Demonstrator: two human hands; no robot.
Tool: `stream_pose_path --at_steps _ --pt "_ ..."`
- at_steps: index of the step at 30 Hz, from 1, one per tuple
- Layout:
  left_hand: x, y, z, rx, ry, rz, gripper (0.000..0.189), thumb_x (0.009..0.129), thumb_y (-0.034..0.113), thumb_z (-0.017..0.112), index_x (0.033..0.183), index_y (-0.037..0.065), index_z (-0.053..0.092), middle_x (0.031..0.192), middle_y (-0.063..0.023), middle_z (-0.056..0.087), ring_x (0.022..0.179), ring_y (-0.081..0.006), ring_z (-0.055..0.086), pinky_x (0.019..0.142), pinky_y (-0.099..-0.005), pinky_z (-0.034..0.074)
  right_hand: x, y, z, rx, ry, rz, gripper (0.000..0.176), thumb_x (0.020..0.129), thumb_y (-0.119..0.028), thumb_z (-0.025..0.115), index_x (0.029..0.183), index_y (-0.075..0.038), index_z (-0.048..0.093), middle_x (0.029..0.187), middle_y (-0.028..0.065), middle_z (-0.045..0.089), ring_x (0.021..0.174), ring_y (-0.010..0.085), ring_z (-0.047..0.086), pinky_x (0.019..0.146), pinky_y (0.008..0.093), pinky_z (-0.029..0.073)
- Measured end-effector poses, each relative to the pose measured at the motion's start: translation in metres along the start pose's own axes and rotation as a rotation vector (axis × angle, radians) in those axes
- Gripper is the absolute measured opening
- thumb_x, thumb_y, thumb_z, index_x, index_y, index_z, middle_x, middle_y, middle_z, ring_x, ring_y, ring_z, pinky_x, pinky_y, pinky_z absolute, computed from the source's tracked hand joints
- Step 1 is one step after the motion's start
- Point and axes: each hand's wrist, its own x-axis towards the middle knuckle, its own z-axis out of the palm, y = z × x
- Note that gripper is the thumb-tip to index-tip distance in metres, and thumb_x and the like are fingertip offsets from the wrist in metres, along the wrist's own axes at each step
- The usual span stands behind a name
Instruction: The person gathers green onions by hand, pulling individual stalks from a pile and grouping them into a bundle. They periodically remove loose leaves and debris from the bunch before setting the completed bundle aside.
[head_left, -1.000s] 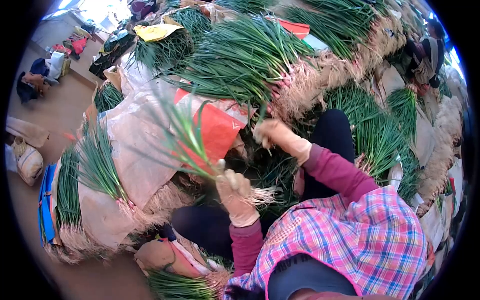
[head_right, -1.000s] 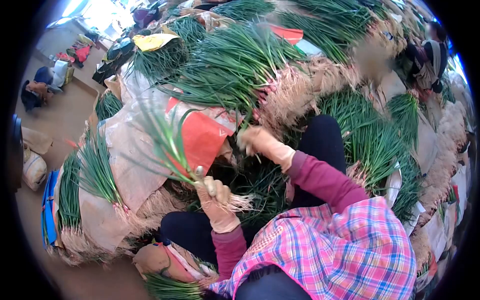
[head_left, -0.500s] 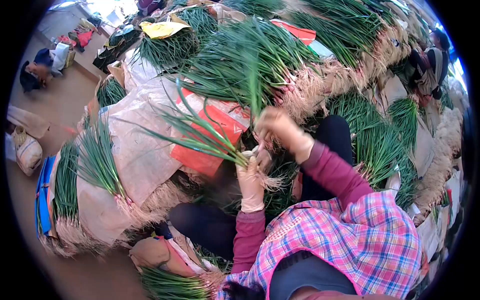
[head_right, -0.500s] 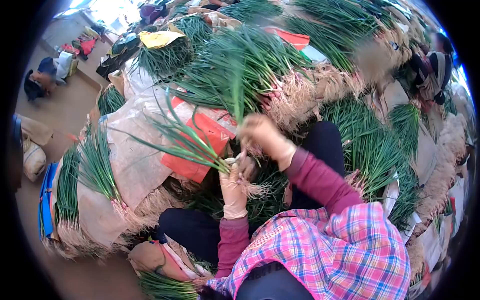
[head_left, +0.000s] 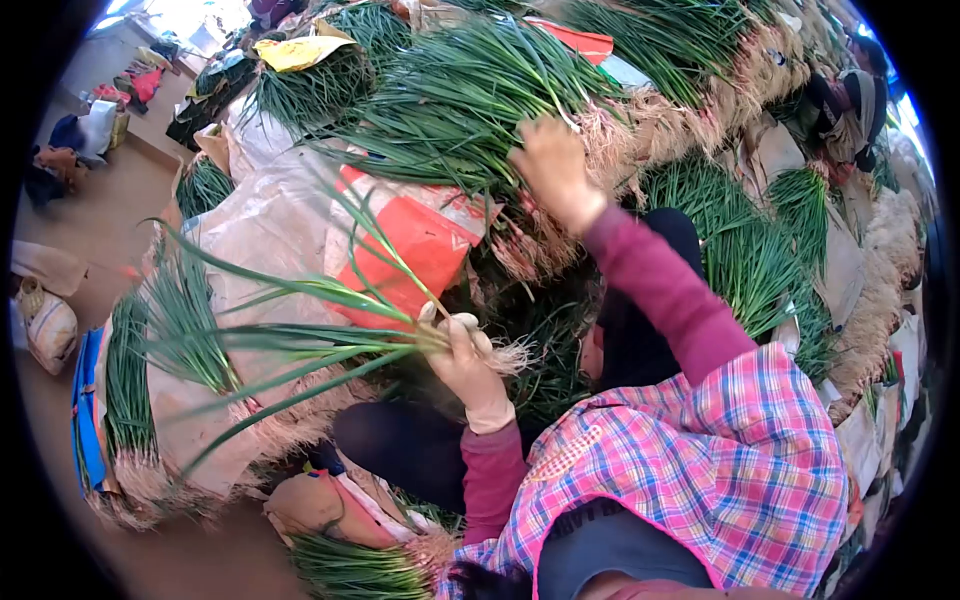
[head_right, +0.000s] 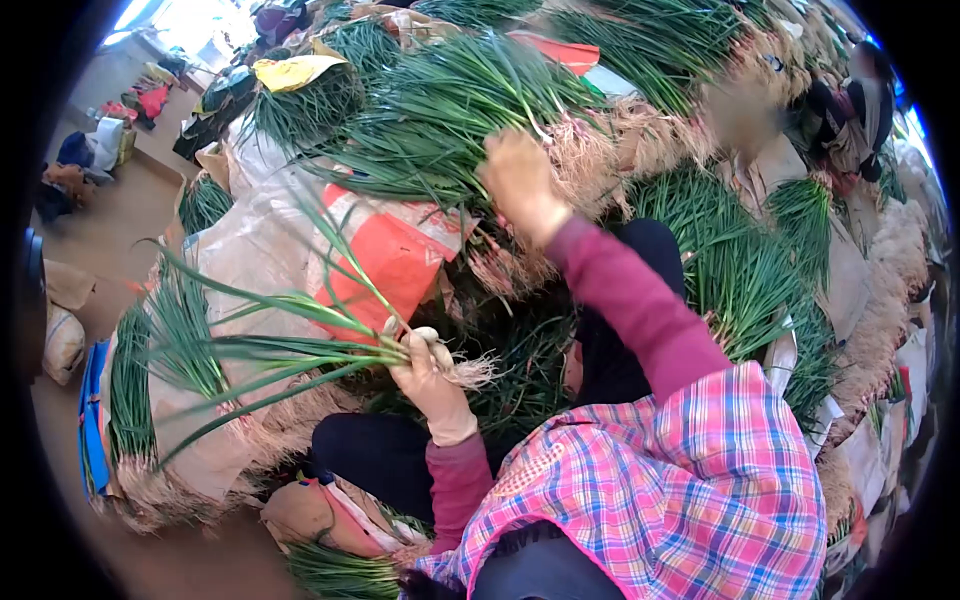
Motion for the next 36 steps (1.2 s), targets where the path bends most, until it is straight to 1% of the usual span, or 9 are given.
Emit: stream_pose_path --at_steps 6,9,10,15,16,20,26,32,36 --pt "0.016 -0.001 -0.012 -0.223 -0.039 -0.215 0.026 0.101 0.019 0.05 0.123 0.005 0.05 0.07 0.0 0.05 0.051 -0.0057 0.044 0.04 -0.0196 0.036 -0.073 -0.035 -0.059 0.58 -0.662 -0.651 0.006 0.07 -0.015 0.064 0.07 -0.009 0.064 0.068 0.0073 0.063 0.071 0.0203 0.066 0.058 0.0382 0.053" --pt "0.019 -0.013 -0.016 -0.296 -0.1 -0.224 0.024 0.1 0.019 0.051 0.119 0.003 0.052 0.068 -0.0002 0.05 0.05 -0.0065 0.044 0.041 -0.0198 0.038 -0.033 -0.005 -0.047 0.143 -0.305 -0.125 0.022 0.083 -0.027 0.064 0.093 -0.007 0.064 0.085 0.0131 0.064 0.074 0.0296 0.066 0.067 0.0442 0.053" --pt "0.017 -0.015 -0.017 -0.313 -0.153 -0.249 0.024 0.1 0.018 0.051 0.118 0.003 0.052 0.067 -0.0001 0.05 0.05 -0.0067 0.044 0.042 -0.0198 0.039 0.002 0.024 -0.041 0.474 -0.219 0.35 0.03 0.083 -0.033 0.066 0.093 -0.006 0.064 0.086 0.0144 0.066 0.077 0.0308 0.066 0.073 0.0446 0.052" --pt "0.01 -0.017 -0.003 -0.214 -0.142 -0.328 0.025 0.098 0.016 0.055 0.118 0.0 0.054 0.074 -0.0052 0.061 0.066 -0.0114 0.059 0.08 -0.0285 0.053 0.021 0.056 -0.012 0.637 -0.436 0.387 0.028 0.086 -0.035 0.064 0.092 -0.008 0.069 0.09 0.0126 0.069 0.078 0.0282 0.067 0.075 0.041 0.052" --pt "0.013 -0.024 -0.009 -0.216 -0.192 -0.327 0.023 0.097 0.013 0.055 0.117 0.001 0.054 0.094 -0.0115 0.068 0.073 -0.0125 0.063 0.084 -0.0298 0.054 0.001 0.041 -0.036 0.874 -0.385 0.409 0.02 0.09 -0.027 0.064 0.089 -0.008 0.069 0.069 0.0066 0.066 0.056 0.0151 0.062 0.055 0.0303 0.05" --pt "0.014 -0.042 0.006 -0.244 -0.213 -0.449 0.014 0.093 0.007 0.061 0.106 0.007 0.056 0.107 -0.0074 0.067 0.059 -0.0048 0.05 0.058 -0.0185 0.047 -0.111 -0.027 -0.058 1.937 -0.729 0.71 0.013 0.087 -0.018 0.067 0.088 -0.005 0.07 0.07 0.0002 0.066 0.055 0.0097 0.059 0.054 0.0234 0.048" --pt "0.003 -0.063 0.0 0.057 -0.216 -0.386 0.012 0.089 0.004 0.065 0.091 0.01 0.055 0.067 -0.0002 0.055 0.05 -0.0039 0.045 0.046 -0.018 0.035 -0.125 -0.069 -0.05 1.85 -0.771 0.726 0.014 0.084 -0.015 0.069 0.092 -0.005 0.066 0.074 -0.0011 0.062 0.061 0.0066 0.054 0.054 0.0221 0.042" --pt "0.005 -0.053 -0.014 0.053 -0.229 -0.387 0.015 0.086 -0.003 0.06 0.097 0.006 0.057 0.092 -0.0058 0.064 0.066 -0.0088 0.055 0.057 -0.0195 0.043 -0.113 -0.099 -0.057 1.583 -0.844 0.854 0.027 0.084 -0.023 0.074 0.095 -0.004 0.059 0.076 0.0004 0.061 0.063 0.0087 0.055 0.053 0.024 0.044" --pt "0.002 -0.049 -0.024 -0.02 -0.177 -0.295 0.016 0.085 -0.002 0.062 0.098 0.005 0.056 0.094 -0.0095 0.065 0.075 -0.0131 0.061 0.064 -0.0239 0.048 -0.12 -0.095 -0.043 1.958 -1.203 0.842 0.011 0.09 -0.02 0.066 0.091 -0.009 0.065 0.08 -0.0058 0.063 0.065 0.0019 0.053 0.058 0.018 0.043"
